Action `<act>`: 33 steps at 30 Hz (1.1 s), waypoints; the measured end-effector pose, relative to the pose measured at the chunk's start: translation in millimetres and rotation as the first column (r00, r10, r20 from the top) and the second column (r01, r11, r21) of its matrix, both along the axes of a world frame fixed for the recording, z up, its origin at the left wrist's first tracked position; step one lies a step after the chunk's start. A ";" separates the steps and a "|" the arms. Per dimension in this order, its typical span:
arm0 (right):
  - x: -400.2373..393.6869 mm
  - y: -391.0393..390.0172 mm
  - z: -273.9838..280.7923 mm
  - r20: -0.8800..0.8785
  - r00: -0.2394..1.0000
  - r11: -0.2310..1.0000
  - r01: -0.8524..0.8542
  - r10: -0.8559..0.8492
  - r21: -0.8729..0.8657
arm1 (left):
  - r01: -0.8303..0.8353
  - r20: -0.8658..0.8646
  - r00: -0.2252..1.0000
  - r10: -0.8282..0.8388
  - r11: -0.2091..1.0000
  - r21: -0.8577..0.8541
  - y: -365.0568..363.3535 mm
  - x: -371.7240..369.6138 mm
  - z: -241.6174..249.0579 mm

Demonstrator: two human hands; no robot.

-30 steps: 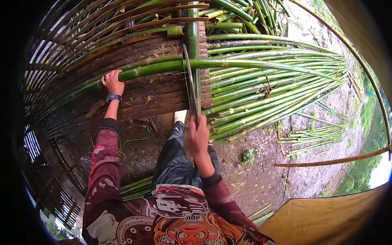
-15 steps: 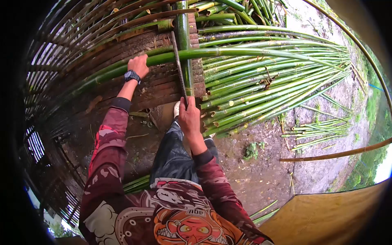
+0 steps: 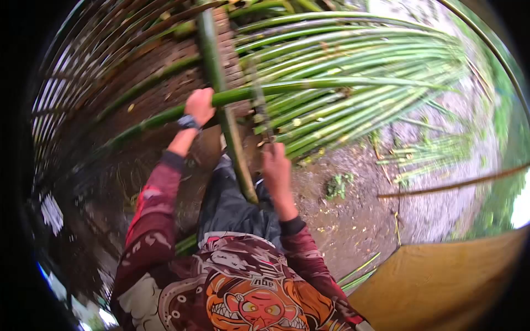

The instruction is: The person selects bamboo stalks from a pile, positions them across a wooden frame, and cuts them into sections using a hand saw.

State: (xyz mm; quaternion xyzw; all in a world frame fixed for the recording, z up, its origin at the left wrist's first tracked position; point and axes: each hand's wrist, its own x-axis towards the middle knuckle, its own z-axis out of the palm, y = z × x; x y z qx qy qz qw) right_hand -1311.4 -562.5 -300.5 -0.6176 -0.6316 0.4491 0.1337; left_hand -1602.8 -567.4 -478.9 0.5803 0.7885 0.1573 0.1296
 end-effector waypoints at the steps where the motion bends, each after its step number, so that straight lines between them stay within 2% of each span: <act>1: 5.3 -5.0 -9.4 -0.058 0.996 0.991 -0.060 0.067 0.119 | 0.055 -0.001 0.998 -0.055 0.992 0.113 1.7 -5.5 19.1; 2: 3.6 -7.2 -4.0 -0.069 0.997 0.999 -0.030 0.031 0.021 | 0.041 -0.112 0.993 -0.039 0.999 0.015 5.0 -1.5 52.3; 3: 3.4 -12.0 -11.2 -0.109 0.994 0.992 0.003 0.011 0.123 | 0.058 -0.124 0.988 -0.091 0.967 -0.249 1.5 -8.5 63.5; 4: 4.0 -15.7 -12.5 -0.075 0.996 0.998 0.045 -0.047 -0.032 | 0.086 -0.203 0.973 -0.113 0.987 -0.137 -26.0 -23.9 0.7; 5: 4.4 -15.6 -9.5 -0.050 0.998 0.999 0.040 -0.042 -0.025 | 0.026 -0.211 0.976 -0.046 0.995 -0.099 -39.0 -28.1 -30.2; 6: 6.6 -14.7 -14.8 -0.085 0.995 0.995 0.049 -0.056 -0.083 | -0.001 -0.205 0.978 -0.041 0.979 -0.203 -28.4 -20.4 -19.5; 7: 7.0 -14.9 -18.1 -0.129 0.991 0.999 0.024 -0.027 -0.025 | -0.050 -0.211 0.977 -0.019 0.947 -0.317 -24.5 -20.1 -3.5; 8: 4.6 -12.3 -17.2 -0.129 0.991 1.000 0.014 -0.017 -0.018 | -0.051 -0.213 0.977 -0.019 0.947 -0.316 -21.1 -19.7 2.6; 10: -1.6 -3.3 -17.0 -0.137 0.991 1.000 -0.006 0.003 -0.021 | -0.026 -0.110 0.993 -0.030 0.879 -0.476 -11.6 -27.2 13.7; 11: -5.3 2.1 -11.2 -0.133 0.991 0.999 -0.009 0.004 -0.036 | -0.033 -0.121 0.992 -0.029 0.875 -0.483 -10.3 -31.1 17.0; 13: -8.9 8.8 -10.6 -0.086 0.996 1.000 -0.023 0.023 0.010 | 0.059 -0.009 0.997 -0.075 0.839 -0.541 -5.3 -34.3 19.7; 15: -14.2 14.3 -4.5 -0.036 0.998 0.997 0.053 -0.055 -0.052 | 0.162 0.108 0.987 -0.122 0.809 -0.565 -3.2 -42.5 10.8; 17: -6.1 11.9 -15.3 0.036 0.997 0.979 -0.071 0.066 0.193 | 0.215 0.171 0.975 -0.144 0.811 -0.544 -3.8 -50.2 2.9; 18: -4.5 11.6 -8.4 0.003 0.998 0.976 -0.063 0.064 0.208 | 0.217 0.171 0.975 -0.143 0.784 -0.582 -1.3 -49.3 15.7; 19: -6.6 12.0 6.8 -0.008 0.999 0.985 -0.032 0.034 0.167 | 0.187 0.159 0.981 -0.110 0.754 -0.629 -1.3 -50.6 12.9; 21: -12.8 17.5 34.3 -0.001 0.999 0.998 0.051 -0.051 0.044 | 0.116 0.087 0.993 -0.080 0.788 -0.605 -6.9 -45.9 19.8; 25: -3.7 12.7 19.9 -0.018 0.999 0.999 0.030 -0.029 0.037 | 0.087 0.070 0.996 -0.057 0.805 -0.587 -10.9 -40.2 29.5; 29: -9.9 4.4 23.5 0.047 0.999 0.999 -0.026 0.024 0.044 | 0.062 0.059 0.998 -0.034 0.818 -0.571 -15.3 -36.3 31.5; 31: -8.6 -0.9 29.4 0.063 0.997 0.997 -0.053 0.049 0.060 | 0.034 -0.005 0.999 -0.045 0.831 -0.555 -18.4 -32.6 29.8; 33: -0.5 -8.1 42.7 0.079 0.996 0.999 -0.025 0.028 -0.033 | 0.033 -0.010 0.999 -0.045 0.850 -0.526 -25.4 -28.3 27.5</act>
